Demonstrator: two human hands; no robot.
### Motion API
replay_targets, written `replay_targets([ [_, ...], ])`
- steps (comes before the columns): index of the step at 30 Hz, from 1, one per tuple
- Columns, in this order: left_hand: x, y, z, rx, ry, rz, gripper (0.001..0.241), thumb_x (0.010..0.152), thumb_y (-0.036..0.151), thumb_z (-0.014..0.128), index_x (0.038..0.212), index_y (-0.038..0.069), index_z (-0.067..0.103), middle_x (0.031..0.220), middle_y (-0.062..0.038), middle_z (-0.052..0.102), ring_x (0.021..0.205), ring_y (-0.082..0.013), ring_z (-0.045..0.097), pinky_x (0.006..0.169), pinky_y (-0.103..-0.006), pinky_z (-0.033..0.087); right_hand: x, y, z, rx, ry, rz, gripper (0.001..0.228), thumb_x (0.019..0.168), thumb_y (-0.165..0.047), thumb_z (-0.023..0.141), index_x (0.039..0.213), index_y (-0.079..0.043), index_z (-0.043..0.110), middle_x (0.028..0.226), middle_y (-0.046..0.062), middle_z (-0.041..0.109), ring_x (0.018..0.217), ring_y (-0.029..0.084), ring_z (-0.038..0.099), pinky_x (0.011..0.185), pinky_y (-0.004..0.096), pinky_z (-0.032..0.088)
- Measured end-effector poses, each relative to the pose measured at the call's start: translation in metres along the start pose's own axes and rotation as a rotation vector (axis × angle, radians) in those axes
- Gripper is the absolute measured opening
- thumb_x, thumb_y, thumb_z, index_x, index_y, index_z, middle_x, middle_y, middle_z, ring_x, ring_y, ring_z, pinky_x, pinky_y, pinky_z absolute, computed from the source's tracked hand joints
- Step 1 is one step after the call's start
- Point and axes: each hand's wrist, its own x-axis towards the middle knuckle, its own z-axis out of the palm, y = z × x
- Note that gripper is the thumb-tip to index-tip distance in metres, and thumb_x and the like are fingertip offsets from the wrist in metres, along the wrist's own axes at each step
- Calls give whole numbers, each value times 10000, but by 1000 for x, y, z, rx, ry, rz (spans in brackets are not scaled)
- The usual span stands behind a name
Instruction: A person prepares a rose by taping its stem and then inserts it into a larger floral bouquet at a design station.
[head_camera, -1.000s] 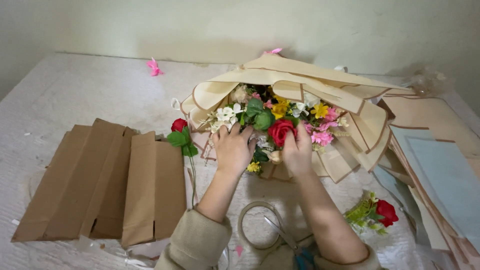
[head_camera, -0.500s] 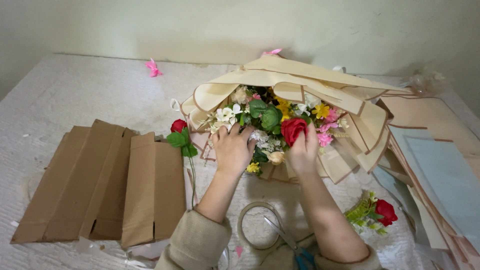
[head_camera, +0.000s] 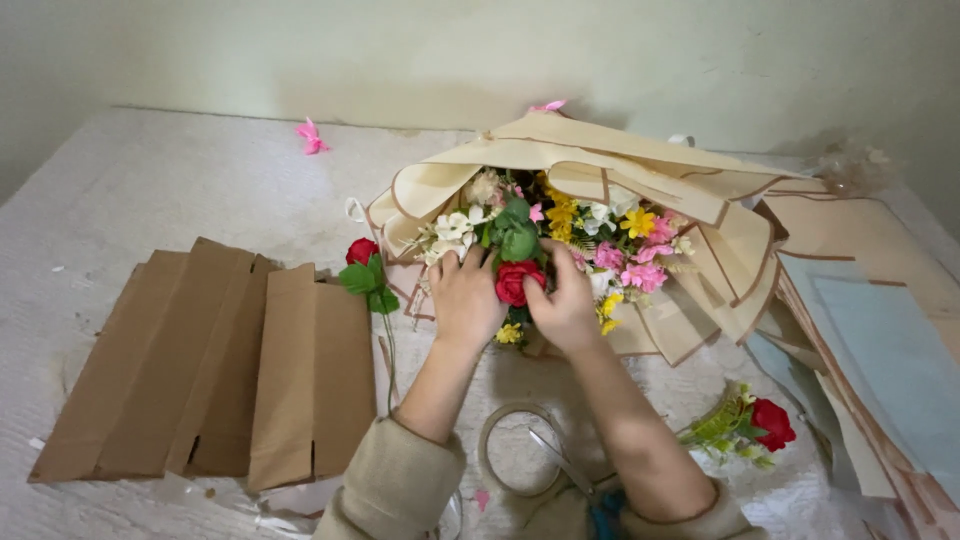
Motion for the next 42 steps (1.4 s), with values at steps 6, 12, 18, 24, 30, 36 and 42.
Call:
replay_targets([
  [6,16,4,-97,-197,-269,23,731,830,246,774,1502,180,493,1419,-189,556,1208,-461,599,1005,-575,423,12,-4,-43,497,-99,132,567,815,76,617,1358,-82,576,1274,139,667,1208,266,628,1051,436,494],
  [12,8,-22,-139,-306,-190,54,409,915,195,666,1314,278,629,1294,-100,641,1104,-419,690,886,-548,547,10,-24,-79,599,21,375,410,886,171,421,1239,-8,531,1249,242,678,1050,356,711,845,430,601],
  [18,-2,3,-137,-479,-523,162,223,958,213,621,1101,206,791,1060,-105,775,1038,-334,738,924,-452,565,-2,-23,-96,531,149,413,312,864,136,409,1114,-6,529,1037,198,677,739,242,715,623,308,608],
  [24,-1,8,-92,-403,-505,195,242,957,310,629,1140,257,778,1116,-84,774,1091,-352,719,933,-487,570,-16,-21,-104,352,36,357,286,884,131,431,973,-4,668,921,184,706,694,229,725,561,309,608],
  [30,-3,10,-54,-268,-285,155,231,983,455,576,1118,358,736,1060,46,764,976,-224,754,853,-412,606,-39,-26,-119,220,-71,401,345,854,120,444,1007,-25,717,903,158,663,709,224,695,588,329,610],
  [36,-8,21,-71,-174,-345,73,344,1027,507,458,1351,428,542,1126,1,752,1017,-310,744,951,-497,567,-67,-89,-128,-53,-564,270,301,832,46,557,1042,-86,727,932,163,773,964,345,759,841,459,590],
  [42,-29,23,-112,-176,-342,115,288,1012,417,530,1294,397,585,1080,4,760,1023,-290,747,949,-473,565,-89,-112,-136,-279,-907,331,207,876,-167,590,1031,-140,724,1015,105,777,996,310,740,869,432,590],
])
